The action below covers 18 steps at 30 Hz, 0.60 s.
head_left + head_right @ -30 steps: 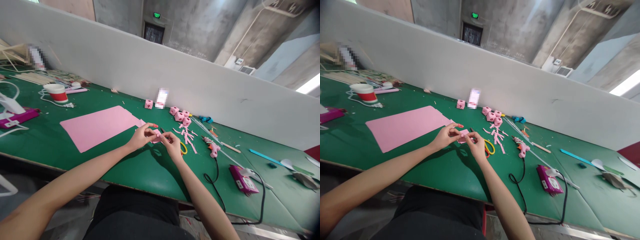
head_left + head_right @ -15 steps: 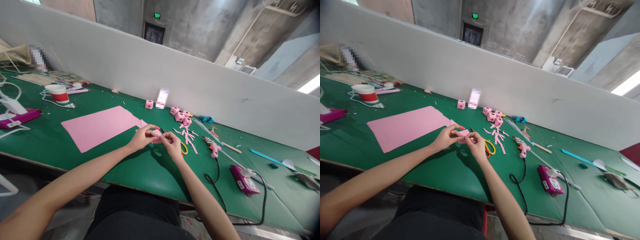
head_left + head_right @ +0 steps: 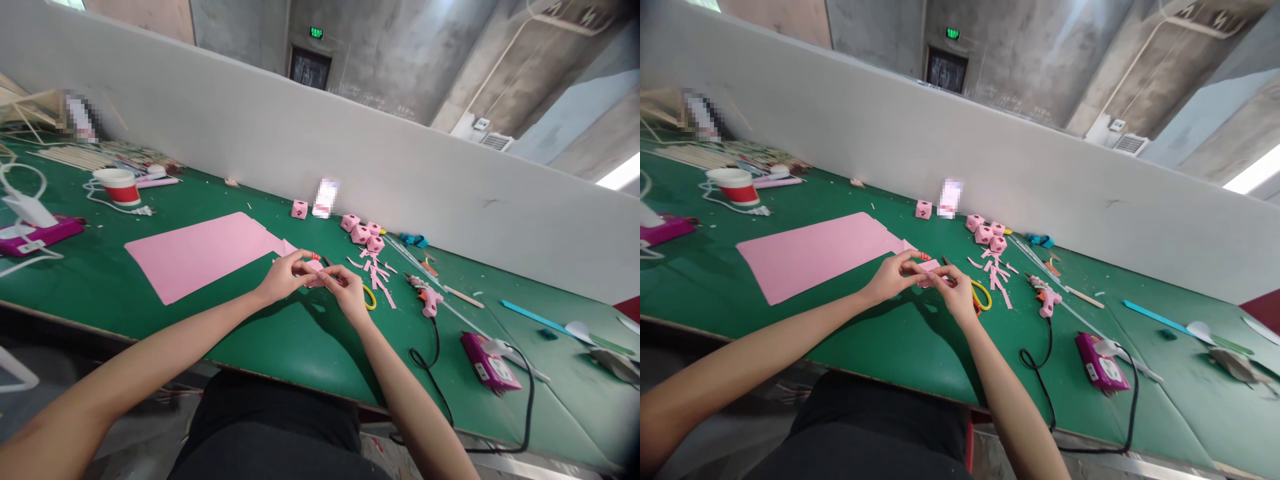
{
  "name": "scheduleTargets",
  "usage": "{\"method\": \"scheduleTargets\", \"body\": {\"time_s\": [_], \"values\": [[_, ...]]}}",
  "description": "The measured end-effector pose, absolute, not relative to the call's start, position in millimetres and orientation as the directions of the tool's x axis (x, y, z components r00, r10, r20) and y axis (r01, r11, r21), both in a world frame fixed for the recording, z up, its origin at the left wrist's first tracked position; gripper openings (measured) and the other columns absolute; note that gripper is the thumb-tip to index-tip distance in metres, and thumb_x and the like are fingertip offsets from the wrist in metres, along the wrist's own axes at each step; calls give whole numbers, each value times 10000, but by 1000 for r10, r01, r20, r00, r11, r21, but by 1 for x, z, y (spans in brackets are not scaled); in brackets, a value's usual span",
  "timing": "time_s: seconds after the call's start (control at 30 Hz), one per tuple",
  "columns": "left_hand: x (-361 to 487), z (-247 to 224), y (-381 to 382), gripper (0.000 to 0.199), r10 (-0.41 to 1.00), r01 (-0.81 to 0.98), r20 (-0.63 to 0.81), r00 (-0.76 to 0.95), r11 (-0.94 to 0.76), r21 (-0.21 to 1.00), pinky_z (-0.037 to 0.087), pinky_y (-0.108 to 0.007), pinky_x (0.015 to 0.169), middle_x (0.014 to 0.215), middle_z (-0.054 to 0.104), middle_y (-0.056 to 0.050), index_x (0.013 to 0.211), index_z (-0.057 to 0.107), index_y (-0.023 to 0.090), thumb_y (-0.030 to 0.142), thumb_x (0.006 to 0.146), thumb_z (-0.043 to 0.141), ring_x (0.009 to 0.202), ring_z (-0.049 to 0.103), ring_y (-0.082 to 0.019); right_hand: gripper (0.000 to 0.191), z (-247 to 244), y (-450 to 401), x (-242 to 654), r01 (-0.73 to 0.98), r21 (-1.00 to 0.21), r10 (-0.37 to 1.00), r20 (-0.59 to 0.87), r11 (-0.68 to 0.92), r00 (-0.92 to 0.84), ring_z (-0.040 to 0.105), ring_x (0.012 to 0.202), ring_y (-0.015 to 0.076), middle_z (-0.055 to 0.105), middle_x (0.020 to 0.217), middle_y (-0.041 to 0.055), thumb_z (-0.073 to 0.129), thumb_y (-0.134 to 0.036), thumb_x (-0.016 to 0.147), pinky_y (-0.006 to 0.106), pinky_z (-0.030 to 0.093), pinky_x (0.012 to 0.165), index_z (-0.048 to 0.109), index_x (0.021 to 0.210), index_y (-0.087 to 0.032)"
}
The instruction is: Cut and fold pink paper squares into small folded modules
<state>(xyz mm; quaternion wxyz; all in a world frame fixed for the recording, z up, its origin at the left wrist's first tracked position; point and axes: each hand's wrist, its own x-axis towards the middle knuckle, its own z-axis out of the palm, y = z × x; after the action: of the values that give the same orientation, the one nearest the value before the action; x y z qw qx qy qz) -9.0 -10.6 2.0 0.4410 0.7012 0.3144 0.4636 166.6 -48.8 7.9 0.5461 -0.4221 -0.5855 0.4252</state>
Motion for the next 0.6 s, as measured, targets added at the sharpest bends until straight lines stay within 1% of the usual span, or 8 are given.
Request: {"method": "scheduleTargets", "body": {"time_s": [0.17,0.3,0.37,0.43,0.5,0.6], "values": [[-9,1,-10,462,846,46,372,381,-419,907,590,-307,736,870,793,-41,1172,615,187,423,800,755,809,756,-217,241,7,-50,167,35,-951,952,305,306,-41,729,683,219,748,781,40,760,-429,793,382,592,745,673,833,-208],[-9,1,-10,448,819,39,401,410,-455,890,587,-322,793,878,793,-46,1189,605,181,383,813,741,852,761,-221,232,6,-51,166,115,-934,940,341,339,3,706,689,198,716,787,26,737,-435,804,329,565,684,658,816,-217],[-9,1,-10,467,804,27,415,426,-470,883,585,-332,821,907,794,-57,1199,596,178,376,804,750,887,760,-228,226,6,-51,167,156,-922,932,363,355,22,694,708,192,701,806,25,729,-431,807,314,551,676,658,802,-216],[-8,1,-10,477,807,24,415,419,-467,884,588,-330,811,930,793,-65,1198,593,181,389,801,756,899,760,-233,223,5,-49,168,200,-903,919,393,380,29,683,757,194,698,841,34,717,-431,819,306,539,687,675,797,-213],[-8,0,-10,461,828,37,411,381,-458,888,592,-320,772,925,791,-66,1181,597,186,412,809,750,874,761,-232,228,2,-47,170,243,-885,910,414,396,25,676,844,207,711,904,50,702,-442,835,304,531,719,712,852,-214],[-9,-1,-8,433,853,41,428,300,-459,887,591,-318,768,913,790,-65,1153,608,191,425,816,747,852,758,-227,281,-2,-43,173,233,-891,915,403,389,13,673,941,221,733,997,65,696,-453,849,316,530,788,729,1006,-222]]}}
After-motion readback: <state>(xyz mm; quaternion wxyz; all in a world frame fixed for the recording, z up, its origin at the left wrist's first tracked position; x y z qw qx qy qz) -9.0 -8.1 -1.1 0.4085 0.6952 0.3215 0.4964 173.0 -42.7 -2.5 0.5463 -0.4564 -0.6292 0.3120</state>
